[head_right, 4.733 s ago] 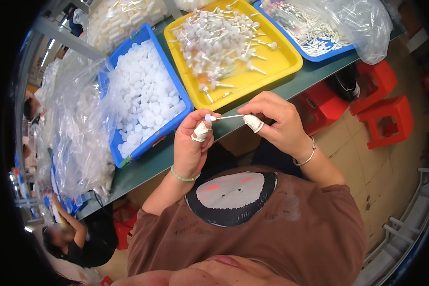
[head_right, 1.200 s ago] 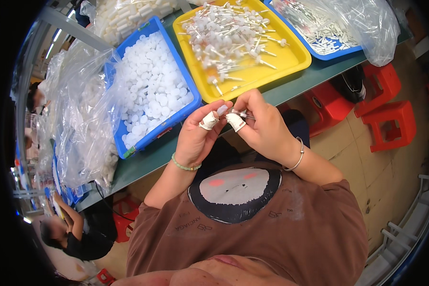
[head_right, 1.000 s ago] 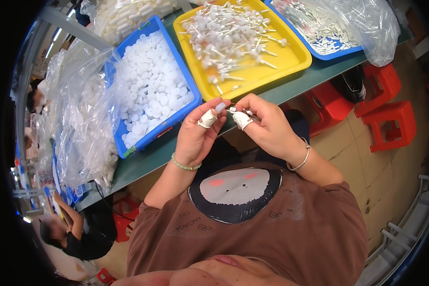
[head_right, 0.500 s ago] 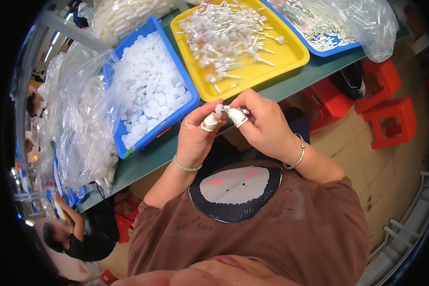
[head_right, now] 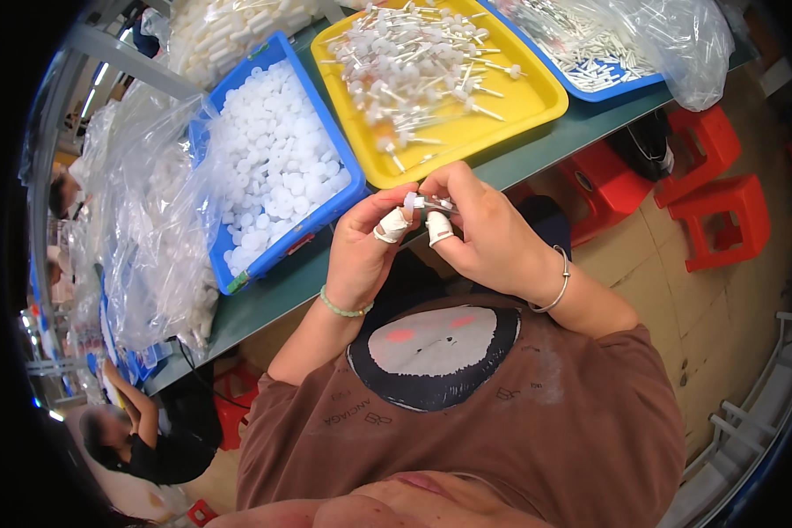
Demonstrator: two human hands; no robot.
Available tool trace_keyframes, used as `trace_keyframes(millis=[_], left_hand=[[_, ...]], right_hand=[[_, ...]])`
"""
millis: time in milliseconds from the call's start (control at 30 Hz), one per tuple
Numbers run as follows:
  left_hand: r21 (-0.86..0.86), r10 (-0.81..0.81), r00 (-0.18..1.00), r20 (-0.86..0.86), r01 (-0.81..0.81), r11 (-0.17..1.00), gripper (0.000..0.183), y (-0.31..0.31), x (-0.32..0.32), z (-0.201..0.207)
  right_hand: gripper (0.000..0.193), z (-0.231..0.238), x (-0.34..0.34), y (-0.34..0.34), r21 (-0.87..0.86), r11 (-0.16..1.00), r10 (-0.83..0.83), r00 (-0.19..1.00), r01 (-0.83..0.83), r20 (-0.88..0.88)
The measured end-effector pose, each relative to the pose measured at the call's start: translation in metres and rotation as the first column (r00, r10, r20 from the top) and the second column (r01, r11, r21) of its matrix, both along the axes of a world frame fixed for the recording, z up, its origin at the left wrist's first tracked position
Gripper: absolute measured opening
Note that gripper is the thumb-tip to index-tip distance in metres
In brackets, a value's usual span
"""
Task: The person repeatedly picks up white plastic cotton swab heads and metal sticks from trays on a table. They insert the metal stick into the plastic head to assemble the swab and place the finished item into a yellow tray. The process is continuous and repetitive throughout the clip.
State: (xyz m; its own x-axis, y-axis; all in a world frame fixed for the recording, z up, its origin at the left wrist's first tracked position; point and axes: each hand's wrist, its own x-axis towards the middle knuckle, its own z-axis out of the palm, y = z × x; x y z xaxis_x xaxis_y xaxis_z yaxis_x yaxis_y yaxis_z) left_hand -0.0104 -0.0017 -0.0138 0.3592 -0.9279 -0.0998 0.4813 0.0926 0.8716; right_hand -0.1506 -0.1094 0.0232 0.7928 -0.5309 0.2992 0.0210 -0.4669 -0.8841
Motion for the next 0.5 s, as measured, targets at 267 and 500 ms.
trace_keyframes(millis=[267, 500], left_hand=[[0.009, -0.019, 0.998, 0.054, 0.018, 1.000, 0.032, 0.001, -0.001, 0.000], [-0.006, -0.001, 0.988, -0.157, 0.000, 1.000, 0.032, 0.002, 0.002, 0.001]], right_hand=[[0.020, -0.013, -0.007, -0.008, 0.071, 0.996, 0.052, 0.999, -0.053, 0.015], [0.019, -0.005, -0.010, -0.002, 0.019, 0.994, -0.110, 0.994, 0.110, 0.020]])
